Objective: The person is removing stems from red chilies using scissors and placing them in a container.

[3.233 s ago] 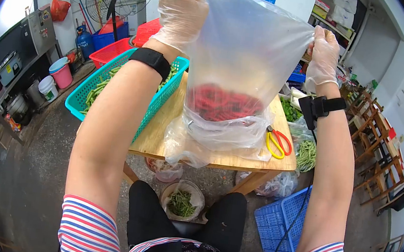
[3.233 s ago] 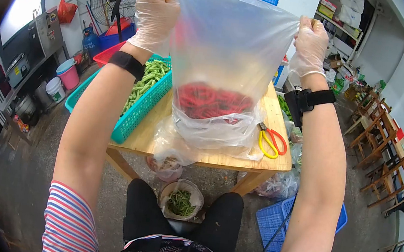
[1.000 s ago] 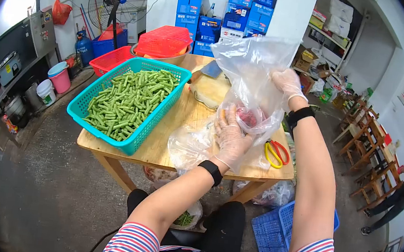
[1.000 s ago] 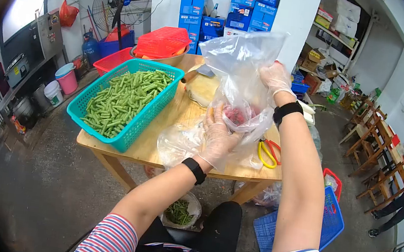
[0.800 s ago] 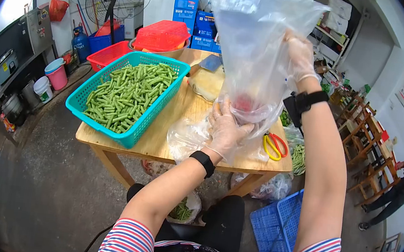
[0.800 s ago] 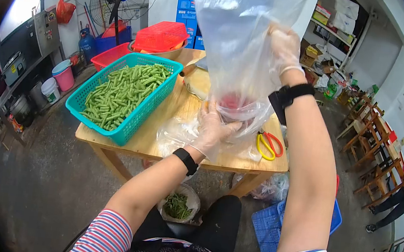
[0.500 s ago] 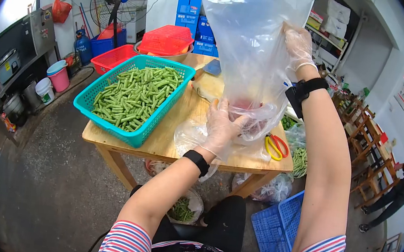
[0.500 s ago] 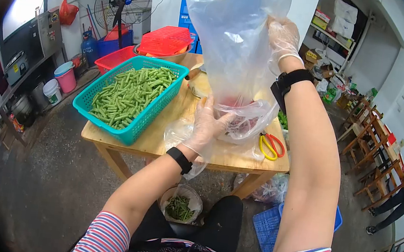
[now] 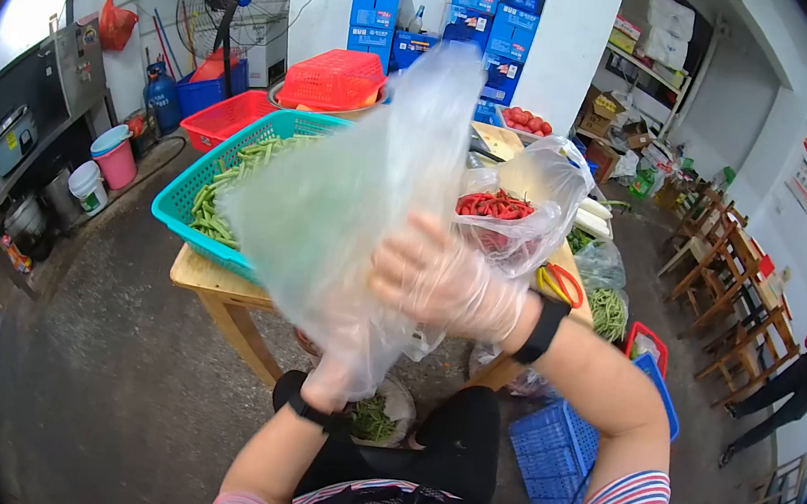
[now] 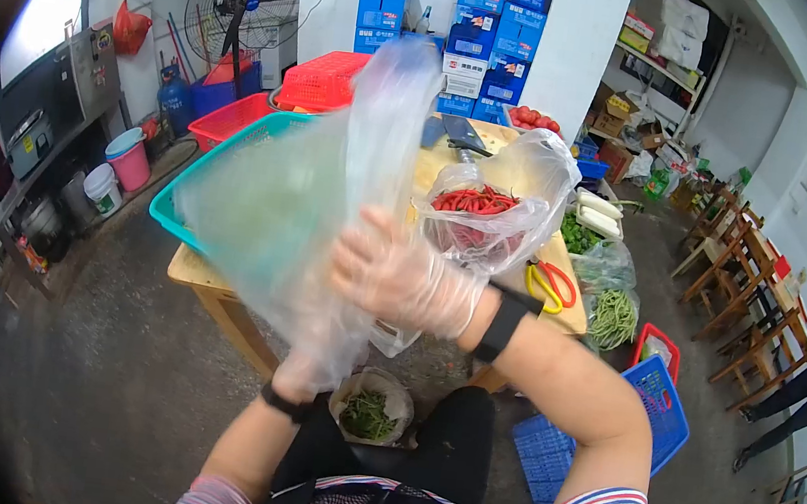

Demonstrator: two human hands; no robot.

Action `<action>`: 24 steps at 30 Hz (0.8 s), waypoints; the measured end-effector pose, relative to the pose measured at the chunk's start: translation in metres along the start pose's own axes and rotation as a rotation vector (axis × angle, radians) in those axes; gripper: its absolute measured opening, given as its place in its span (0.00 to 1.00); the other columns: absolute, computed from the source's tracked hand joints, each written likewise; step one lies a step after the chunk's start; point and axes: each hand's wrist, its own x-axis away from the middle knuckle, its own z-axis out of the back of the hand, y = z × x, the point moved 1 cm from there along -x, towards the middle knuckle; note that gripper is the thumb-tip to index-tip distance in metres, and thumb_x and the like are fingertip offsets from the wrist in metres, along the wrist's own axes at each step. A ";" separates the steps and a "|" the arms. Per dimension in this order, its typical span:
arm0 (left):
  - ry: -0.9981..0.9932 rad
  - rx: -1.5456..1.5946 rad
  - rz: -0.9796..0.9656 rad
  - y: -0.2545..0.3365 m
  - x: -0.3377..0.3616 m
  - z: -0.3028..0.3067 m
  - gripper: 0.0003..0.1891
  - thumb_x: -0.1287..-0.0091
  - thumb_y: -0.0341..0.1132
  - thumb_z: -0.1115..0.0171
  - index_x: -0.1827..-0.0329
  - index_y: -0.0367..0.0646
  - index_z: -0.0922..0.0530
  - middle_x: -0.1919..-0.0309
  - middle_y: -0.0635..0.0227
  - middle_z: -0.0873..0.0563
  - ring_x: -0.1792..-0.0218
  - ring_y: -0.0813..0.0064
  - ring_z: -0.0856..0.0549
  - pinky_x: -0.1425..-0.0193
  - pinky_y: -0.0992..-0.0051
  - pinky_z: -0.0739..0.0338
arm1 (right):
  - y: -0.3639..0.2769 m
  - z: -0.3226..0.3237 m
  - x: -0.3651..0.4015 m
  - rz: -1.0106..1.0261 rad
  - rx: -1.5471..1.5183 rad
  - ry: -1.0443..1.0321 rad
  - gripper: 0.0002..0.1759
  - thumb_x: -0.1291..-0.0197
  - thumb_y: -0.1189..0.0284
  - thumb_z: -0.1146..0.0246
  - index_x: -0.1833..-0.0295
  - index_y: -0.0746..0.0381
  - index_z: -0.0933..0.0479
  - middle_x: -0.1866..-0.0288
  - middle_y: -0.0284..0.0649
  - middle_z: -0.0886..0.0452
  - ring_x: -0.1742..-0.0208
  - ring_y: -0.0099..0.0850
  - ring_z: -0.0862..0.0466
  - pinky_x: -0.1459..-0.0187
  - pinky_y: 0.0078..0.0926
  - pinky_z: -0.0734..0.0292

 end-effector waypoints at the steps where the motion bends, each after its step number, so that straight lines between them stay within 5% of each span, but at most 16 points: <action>1: 0.101 0.166 0.124 0.017 0.021 0.004 0.14 0.31 0.26 0.45 0.43 0.38 0.27 0.50 0.64 0.20 0.52 0.74 0.19 0.50 0.75 0.21 | -0.013 -0.017 0.011 -0.008 0.003 0.006 0.14 0.54 0.71 0.39 0.57 0.55 0.22 0.50 0.40 0.21 0.46 0.37 0.22 0.38 0.49 0.32; 2: 0.372 -0.614 -0.043 0.017 0.028 0.029 0.16 0.33 0.24 0.43 0.43 0.37 0.30 0.51 0.62 0.20 0.53 0.73 0.19 0.51 0.74 0.20 | -0.025 -0.033 0.023 -0.068 -0.028 -0.070 0.14 0.53 0.70 0.40 0.57 0.55 0.22 0.48 0.39 0.22 0.43 0.37 0.24 0.35 0.51 0.36; 4: 0.635 -0.422 -0.135 0.030 0.049 0.015 0.19 0.37 0.22 0.42 0.42 0.36 0.32 0.54 0.62 0.21 0.55 0.71 0.20 0.52 0.72 0.22 | -0.038 -0.055 0.040 -0.132 -0.053 -0.152 0.13 0.51 0.70 0.40 0.57 0.55 0.22 0.47 0.39 0.22 0.40 0.37 0.25 0.32 0.54 0.41; 7: 0.745 -0.587 -0.335 0.027 0.073 0.040 0.25 0.41 0.22 0.42 0.38 0.42 0.33 0.39 0.60 0.29 0.48 0.68 0.24 0.42 0.70 0.28 | -0.050 -0.069 0.054 -0.339 -0.072 -0.228 0.14 0.49 0.69 0.41 0.54 0.54 0.21 0.44 0.39 0.23 0.37 0.38 0.28 0.31 0.56 0.43; 11: 0.383 -0.904 -0.313 0.033 0.065 0.005 0.31 0.45 0.25 0.36 0.35 0.42 0.33 0.36 0.58 0.34 0.48 0.66 0.24 0.46 0.70 0.25 | -0.073 -0.064 0.054 -0.523 -0.145 -0.057 0.14 0.48 0.71 0.42 0.54 0.56 0.21 0.46 0.41 0.22 0.37 0.41 0.28 0.32 0.54 0.42; 13: 0.236 -1.590 -0.308 0.023 0.054 0.015 0.38 0.49 0.28 0.31 0.32 0.41 0.35 0.33 0.55 0.38 0.50 0.65 0.23 0.50 0.71 0.23 | -0.084 -0.048 0.053 -0.570 -0.168 -0.020 0.16 0.49 0.72 0.42 0.52 0.56 0.21 0.46 0.42 0.23 0.37 0.42 0.28 0.33 0.52 0.41; 14: 0.269 -1.451 -0.200 0.016 0.052 0.023 0.37 0.50 0.28 0.30 0.34 0.35 0.34 0.31 0.47 0.42 0.37 0.52 0.28 0.40 0.65 0.26 | -0.087 -0.038 0.054 -0.674 -0.179 0.031 0.18 0.50 0.74 0.41 0.51 0.57 0.21 0.44 0.42 0.24 0.38 0.42 0.28 0.34 0.51 0.39; 19: 0.306 -1.319 -0.153 0.014 0.053 0.029 0.35 0.49 0.28 0.31 0.35 0.34 0.32 0.33 0.47 0.39 0.43 0.56 0.23 0.45 0.66 0.22 | -0.084 -0.023 0.070 -1.223 -0.359 0.450 0.23 0.51 0.80 0.40 0.46 0.60 0.22 0.41 0.51 0.28 0.39 0.50 0.29 0.37 0.46 0.35; 24: 0.261 -1.266 -0.150 0.014 0.057 0.024 0.33 0.48 0.26 0.31 0.37 0.29 0.32 0.39 0.47 0.31 0.57 0.62 0.17 0.51 0.69 0.20 | -0.075 -0.051 0.061 -1.207 -0.669 0.176 0.24 0.45 0.77 0.40 0.39 0.63 0.25 0.40 0.58 0.27 0.41 0.57 0.27 0.39 0.41 0.32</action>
